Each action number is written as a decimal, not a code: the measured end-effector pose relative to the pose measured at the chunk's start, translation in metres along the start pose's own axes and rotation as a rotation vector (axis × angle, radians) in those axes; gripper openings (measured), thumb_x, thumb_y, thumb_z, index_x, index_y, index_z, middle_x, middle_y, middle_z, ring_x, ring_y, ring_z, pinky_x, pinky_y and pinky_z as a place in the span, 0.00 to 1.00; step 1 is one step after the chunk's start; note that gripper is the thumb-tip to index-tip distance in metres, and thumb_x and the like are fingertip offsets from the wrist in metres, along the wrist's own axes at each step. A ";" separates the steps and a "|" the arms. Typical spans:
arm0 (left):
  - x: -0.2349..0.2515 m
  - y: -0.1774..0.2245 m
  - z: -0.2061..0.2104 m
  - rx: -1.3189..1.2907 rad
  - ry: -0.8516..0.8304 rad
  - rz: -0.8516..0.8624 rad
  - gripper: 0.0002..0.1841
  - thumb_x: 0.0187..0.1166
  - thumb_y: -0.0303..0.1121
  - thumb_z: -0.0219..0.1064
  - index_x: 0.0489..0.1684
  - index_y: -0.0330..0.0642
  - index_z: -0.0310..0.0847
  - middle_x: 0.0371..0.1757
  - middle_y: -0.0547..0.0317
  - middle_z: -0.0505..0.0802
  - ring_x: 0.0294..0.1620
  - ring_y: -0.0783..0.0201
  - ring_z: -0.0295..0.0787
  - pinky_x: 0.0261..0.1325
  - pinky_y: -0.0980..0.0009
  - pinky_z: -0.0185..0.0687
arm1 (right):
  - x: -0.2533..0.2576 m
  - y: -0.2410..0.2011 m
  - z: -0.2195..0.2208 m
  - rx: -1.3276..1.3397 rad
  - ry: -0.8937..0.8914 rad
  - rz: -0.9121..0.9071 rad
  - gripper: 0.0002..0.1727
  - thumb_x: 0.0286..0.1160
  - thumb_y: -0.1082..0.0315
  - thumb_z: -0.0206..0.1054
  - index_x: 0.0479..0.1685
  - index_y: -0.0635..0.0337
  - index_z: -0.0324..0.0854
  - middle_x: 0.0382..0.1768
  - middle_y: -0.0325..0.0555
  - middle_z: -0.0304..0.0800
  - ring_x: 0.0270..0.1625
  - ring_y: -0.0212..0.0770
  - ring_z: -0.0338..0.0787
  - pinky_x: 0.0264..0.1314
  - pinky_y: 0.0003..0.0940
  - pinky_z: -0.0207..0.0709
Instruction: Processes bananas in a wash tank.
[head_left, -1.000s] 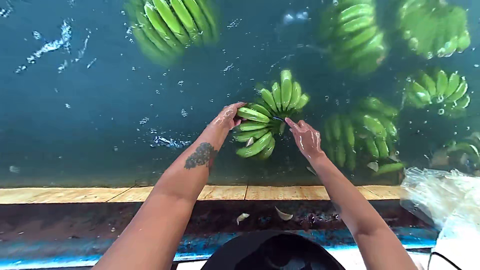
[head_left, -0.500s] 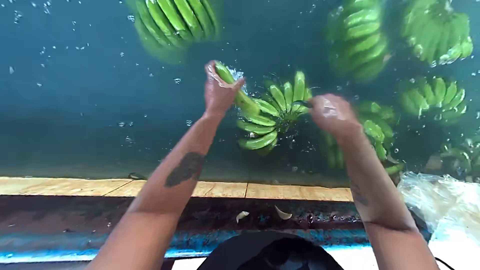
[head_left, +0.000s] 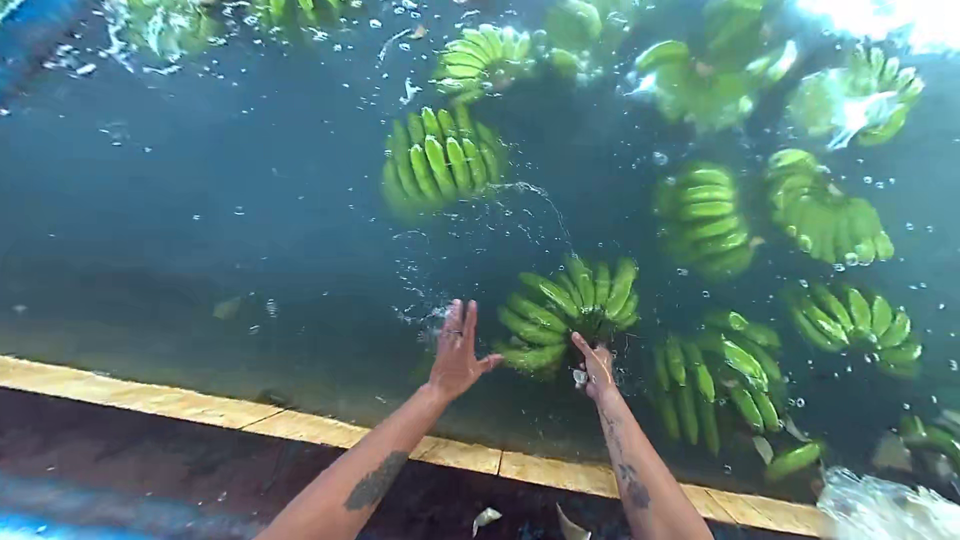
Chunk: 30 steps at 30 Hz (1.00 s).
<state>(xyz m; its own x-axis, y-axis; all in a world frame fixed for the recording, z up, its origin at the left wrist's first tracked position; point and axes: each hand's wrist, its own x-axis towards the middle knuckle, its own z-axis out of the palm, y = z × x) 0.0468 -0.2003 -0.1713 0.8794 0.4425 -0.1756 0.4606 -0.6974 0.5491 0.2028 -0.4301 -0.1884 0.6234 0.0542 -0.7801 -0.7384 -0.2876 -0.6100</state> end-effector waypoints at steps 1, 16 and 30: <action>-0.002 0.007 0.010 -0.074 -0.044 0.098 0.64 0.52 0.63 0.84 0.92 0.37 0.56 0.91 0.26 0.55 0.92 0.27 0.47 0.88 0.30 0.47 | -0.003 -0.007 -0.005 -0.031 -0.071 -0.060 0.27 0.80 0.57 0.71 0.68 0.66 0.69 0.25 0.40 0.73 0.17 0.29 0.68 0.20 0.26 0.69; 0.055 0.035 0.034 -0.529 0.063 -0.257 0.54 0.52 0.34 0.88 0.85 0.29 0.60 0.79 0.30 0.76 0.81 0.44 0.73 0.85 0.52 0.67 | 0.026 -0.106 -0.014 -1.001 0.102 -0.507 0.21 0.94 0.57 0.50 0.69 0.60 0.82 0.59 0.61 0.90 0.64 0.61 0.89 0.67 0.61 0.78; 0.057 0.066 0.004 -0.553 0.161 -0.279 0.53 0.53 0.35 0.88 0.85 0.31 0.61 0.78 0.31 0.77 0.80 0.45 0.74 0.82 0.51 0.69 | 0.037 -0.096 0.013 -0.887 -0.124 -0.457 0.25 0.96 0.55 0.45 0.68 0.67 0.77 0.53 0.68 0.89 0.60 0.65 0.89 0.66 0.63 0.78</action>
<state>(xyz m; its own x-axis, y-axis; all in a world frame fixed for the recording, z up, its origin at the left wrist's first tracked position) 0.1283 -0.2236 -0.1486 0.6862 0.6747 -0.2719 0.5017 -0.1684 0.8485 0.2936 -0.3883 -0.1606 0.7308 0.4220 -0.5365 0.0552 -0.8199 -0.5698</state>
